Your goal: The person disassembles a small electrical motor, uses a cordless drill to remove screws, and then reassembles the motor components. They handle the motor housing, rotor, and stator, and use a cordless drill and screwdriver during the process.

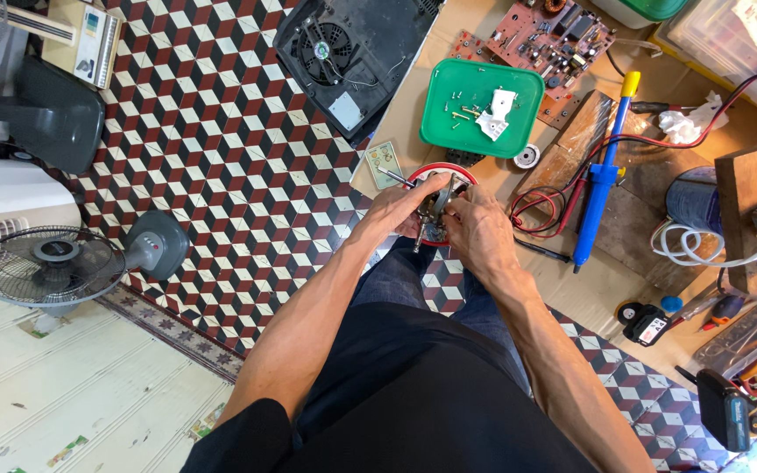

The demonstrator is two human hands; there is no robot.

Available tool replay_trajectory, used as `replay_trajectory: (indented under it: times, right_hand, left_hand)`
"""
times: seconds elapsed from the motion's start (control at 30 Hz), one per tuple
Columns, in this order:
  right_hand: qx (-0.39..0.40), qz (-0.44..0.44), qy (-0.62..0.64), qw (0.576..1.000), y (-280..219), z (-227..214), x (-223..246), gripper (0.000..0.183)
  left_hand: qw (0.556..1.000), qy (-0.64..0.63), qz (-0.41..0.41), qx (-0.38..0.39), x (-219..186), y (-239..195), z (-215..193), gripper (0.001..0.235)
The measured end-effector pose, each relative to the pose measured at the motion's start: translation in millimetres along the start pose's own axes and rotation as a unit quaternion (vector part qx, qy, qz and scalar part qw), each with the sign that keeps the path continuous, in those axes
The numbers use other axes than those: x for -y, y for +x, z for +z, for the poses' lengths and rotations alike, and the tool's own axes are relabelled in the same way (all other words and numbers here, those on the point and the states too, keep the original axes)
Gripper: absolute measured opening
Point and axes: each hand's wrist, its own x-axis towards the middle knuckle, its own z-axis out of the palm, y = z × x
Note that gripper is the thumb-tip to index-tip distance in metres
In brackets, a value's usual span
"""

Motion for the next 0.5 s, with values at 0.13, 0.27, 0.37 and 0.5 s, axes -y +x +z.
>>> replay_trajectory:
  times: [0.13, 0.27, 0.37, 0.5]
  right_hand:
    - [0.019, -0.072, -0.038, 0.997, -1.9, 3.1, -6.3, 0.009]
    - [0.045, -0.09, -0.093, 0.991, -0.3, 13.5, -9.8, 0.012]
    - [-0.003, -0.13, -0.095, 0.987, -2.6, 19.0, -12.3, 0.015]
    - [-0.017, -0.101, -0.086, 0.991, -8.1, 20.5, -10.1, 0.018]
  left_hand:
    - [0.999, -0.023, 0.014, 0.025, 0.1, 0.9, 0.9, 0.089]
    - [0.998, 0.011, 0.032, 0.047, -6.0, -1.4, 1.4, 0.08]
    - [0.998, -0.014, 0.024, 0.053, -7.0, -5.0, 3.3, 0.075]
    - [0.999, 0.008, 0.03, 0.026, -7.2, -6.2, 5.0, 0.082]
